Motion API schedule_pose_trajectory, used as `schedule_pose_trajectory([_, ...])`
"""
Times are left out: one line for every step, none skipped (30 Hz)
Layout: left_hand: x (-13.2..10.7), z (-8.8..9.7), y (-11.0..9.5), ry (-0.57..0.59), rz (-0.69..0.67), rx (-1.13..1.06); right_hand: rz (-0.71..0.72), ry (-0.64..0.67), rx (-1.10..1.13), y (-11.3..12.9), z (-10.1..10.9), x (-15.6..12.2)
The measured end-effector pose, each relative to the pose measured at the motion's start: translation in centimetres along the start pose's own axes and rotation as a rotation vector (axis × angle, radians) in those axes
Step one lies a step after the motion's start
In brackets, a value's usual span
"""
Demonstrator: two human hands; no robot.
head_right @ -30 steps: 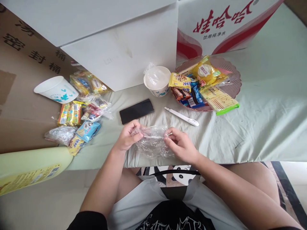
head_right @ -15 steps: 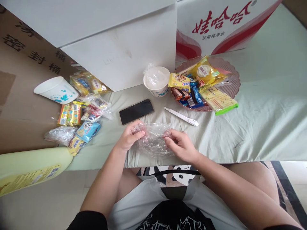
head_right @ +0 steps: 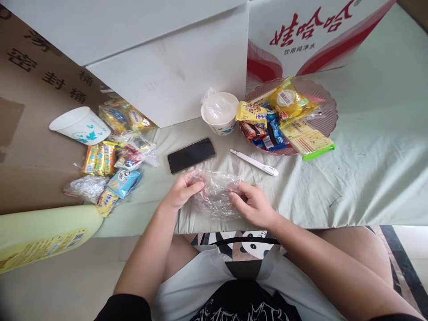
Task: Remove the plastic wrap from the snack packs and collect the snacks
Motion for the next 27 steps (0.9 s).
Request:
schedule_pose_trajectory([0.0, 0.1, -0.1, -0.020, -0.007, 0.001, 0.001, 0.007, -0.001, 0.1, -0.1, 0.0])
schedule_pose_trajectory([0.0, 0.2, -0.1, -0.042, -0.012, -0.003, -0.003, 0.011, -0.002, 0.1, -0.1, 0.1])
schedule_pose_trajectory([0.0, 0.4, -0.1, -0.062, -0.015, -0.012, -0.010, 0.011, 0.000, 0.1, -0.1, 0.1])
schedule_pose_trajectory([0.0, 0.4, -0.2, -0.077, -0.013, -0.023, -0.017, 0.010, 0.003, 0.1, -0.1, 0.1])
schedule_pose_trajectory([-0.1, 0.4, -0.2, -0.085, -0.010, -0.036, -0.024, 0.008, 0.007, 0.1, -0.1, 0.1])
schedule_pose_trajectory([-0.1, 0.4, -0.2, -0.088, -0.009, -0.048, -0.033, 0.006, 0.011, 0.0, 0.0, 0.1])
schedule_pose_trajectory([-0.1, 0.4, -0.3, -0.086, -0.011, -0.059, -0.040, 0.004, 0.016, 0.0, 0.0, 0.2])
schedule_pose_trajectory([-0.2, 0.3, -0.4, -0.083, -0.015, -0.067, -0.046, 0.003, 0.018, -0.1, 0.0, 0.2])
schedule_pose_trajectory([-0.2, 0.3, -0.5, -0.084, -0.020, -0.072, -0.052, 0.001, 0.017, -0.1, 0.0, 0.2])
schedule_pose_trajectory([-0.2, 0.3, -0.6, -0.089, -0.025, -0.076, -0.058, 0.000, 0.014, -0.1, 0.0, 0.2])
schedule_pose_trajectory([-0.3, 0.3, -0.7, -0.097, -0.031, -0.078, -0.061, -0.002, 0.012, -0.2, 0.0, 0.2])
schedule_pose_trajectory([-0.3, 0.4, -0.8, -0.105, -0.034, -0.078, -0.064, -0.002, 0.012, -0.2, 0.0, 0.2])
schedule_pose_trajectory([-0.3, 0.4, -0.8, -0.109, -0.035, -0.074, -0.064, 0.000, 0.015, -0.3, 0.0, 0.2])
schedule_pose_trajectory([-0.3, 0.4, -0.8, -0.108, -0.036, -0.063, -0.063, 0.003, 0.022, -0.3, -0.1, 0.1])
schedule_pose_trajectory([-0.3, 0.3, -0.9, -0.103, -0.038, -0.047, -0.061, 0.007, 0.030, -0.3, -0.1, 0.1])
schedule_pose_trajectory([-0.3, 0.3, -0.9, -0.097, -0.042, -0.028, -0.059, 0.011, 0.036, -0.3, -0.2, 0.1])
schedule_pose_trajectory([-0.3, 0.3, -0.9, -0.093, -0.048, -0.009, -0.057, 0.012, 0.039, -0.3, -0.2, 0.1])
schedule_pose_trajectory([-0.3, 0.3, -1.0, -0.091, -0.055, 0.007, -0.054, 0.012, 0.039, -0.3, -0.2, 0.1])
schedule_pose_trajectory([-0.3, 0.3, -1.0, -0.090, -0.060, 0.019, -0.050, 0.011, 0.038, -0.3, -0.2, 0.2])
schedule_pose_trajectory([-0.3, 0.3, -1.0, -0.091, -0.062, 0.028, -0.046, 0.009, 0.035, -0.3, -0.1, 0.2])
schedule_pose_trajectory([-0.3, 0.3, -1.0, -0.093, -0.062, 0.036, -0.041, 0.008, 0.032, -0.2, -0.1, 0.2])
schedule_pose_trajectory([-0.3, 0.3, -1.0, -0.093, -0.060, 0.044, -0.038, 0.008, 0.029, -0.2, -0.1, 0.2])
schedule_pose_trajectory([-0.3, 0.3, -1.0, -0.094, -0.060, 0.054, -0.035, 0.009, 0.028, -0.2, -0.1, 0.1])
schedule_pose_trajectory([-0.3, 0.3, -1.1, -0.094, -0.061, 0.063, -0.034, 0.009, 0.028, -0.2, -0.1, 0.1])
schedule_pose_trajectory([-0.3, 0.3, -1.1, -0.090, -0.063, 0.075, -0.034, 0.010, 0.028, -0.1, -0.1, 0.1])
schedule_pose_trajectory([-0.3, 0.2, -1.2, -0.082, -0.066, 0.088, -0.034, 0.010, 0.027, -0.1, -0.1, 0.1])
schedule_pose_trajectory([-0.2, 0.1, -1.2, -0.072, -0.067, 0.101, -0.034, 0.008, 0.027, -0.1, -0.1, 0.1])
Point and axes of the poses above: each hand's wrist, its own x-axis towards the middle knuckle, its own z-axis out of the back of the hand, y = z × x, the point moved 8 cm from there along x, towards the middle knuckle, and after that the axes turned 6 degrees about -x, right-handed, at the moved point
